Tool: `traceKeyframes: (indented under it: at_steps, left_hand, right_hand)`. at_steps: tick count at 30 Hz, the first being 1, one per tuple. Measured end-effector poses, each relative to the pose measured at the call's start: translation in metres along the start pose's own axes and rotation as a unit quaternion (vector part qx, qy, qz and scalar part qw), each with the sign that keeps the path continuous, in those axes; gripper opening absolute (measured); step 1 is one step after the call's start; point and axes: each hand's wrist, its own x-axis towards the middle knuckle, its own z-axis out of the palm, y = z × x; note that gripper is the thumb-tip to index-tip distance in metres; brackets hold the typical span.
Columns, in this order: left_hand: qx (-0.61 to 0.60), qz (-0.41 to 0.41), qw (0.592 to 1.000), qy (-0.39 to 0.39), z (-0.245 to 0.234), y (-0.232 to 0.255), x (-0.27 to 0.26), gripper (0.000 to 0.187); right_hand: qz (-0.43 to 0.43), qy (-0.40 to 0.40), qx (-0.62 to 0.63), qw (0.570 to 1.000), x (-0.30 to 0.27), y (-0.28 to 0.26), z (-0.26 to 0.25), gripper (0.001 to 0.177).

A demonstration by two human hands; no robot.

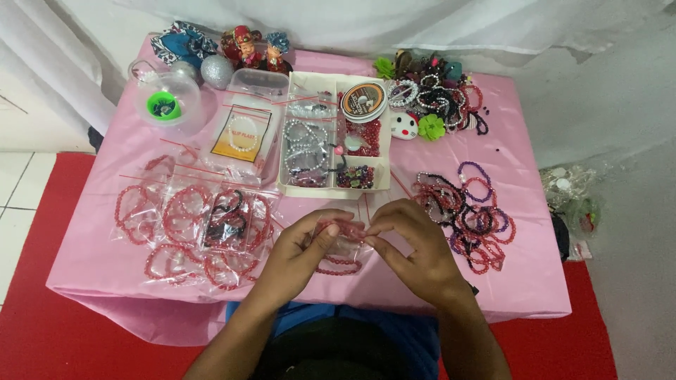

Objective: The person places beaded bracelets one at a time into individual small plastic zipper bags on a pink table. They handle several bracelets from a pile, ensuring each is sealed inside its own bag.

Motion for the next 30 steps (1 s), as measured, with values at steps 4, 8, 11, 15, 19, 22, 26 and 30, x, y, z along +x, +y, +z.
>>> traceKeyframes:
  at_steps: [4,8,11,15,19,22,26,30]
  left_hand:
    - [-0.006,-0.026,0.999,-0.019,-0.007,-0.018,0.001,0.034]
    - [0.0,-0.06,0.996,-0.07,-0.007,-0.033,0.003,0.043]
    - [0.095,-0.038,0.99,-0.097,-0.005,-0.004,0.006,0.058]
    - [0.167,-0.043,0.98,-0.099,-0.004,-0.003,0.008,0.058]
    - [0.179,-0.028,0.983,-0.036,-0.01,-0.012,0.011,0.042]
    - [0.171,-0.033,0.984,-0.02,-0.014,-0.022,0.011,0.038]
    - [0.144,-0.05,0.988,-0.01,-0.02,-0.035,0.011,0.037]
    - [0.138,-0.057,0.982,-0.115,-0.024,-0.03,0.007,0.041]
  right_hand:
    - [0.024,0.004,0.096,0.995,-0.001,0.007,0.003,0.005]
    - [0.017,0.132,0.072,0.989,-0.002,0.01,0.0,0.007]
    - [-0.032,0.15,0.023,0.988,0.004,-0.009,-0.005,0.004]
    - [-0.05,0.146,-0.029,0.988,-0.007,0.001,-0.014,0.005]
    - [-0.066,0.144,-0.017,0.987,-0.002,0.005,-0.023,0.008]
    - [-0.071,0.146,-0.071,0.984,-0.006,0.0,-0.025,0.006]
    - [-0.05,0.115,-0.027,0.992,-0.011,-0.004,-0.024,0.007]
    - [-0.083,0.15,-0.059,0.983,-0.005,0.002,-0.025,0.007]
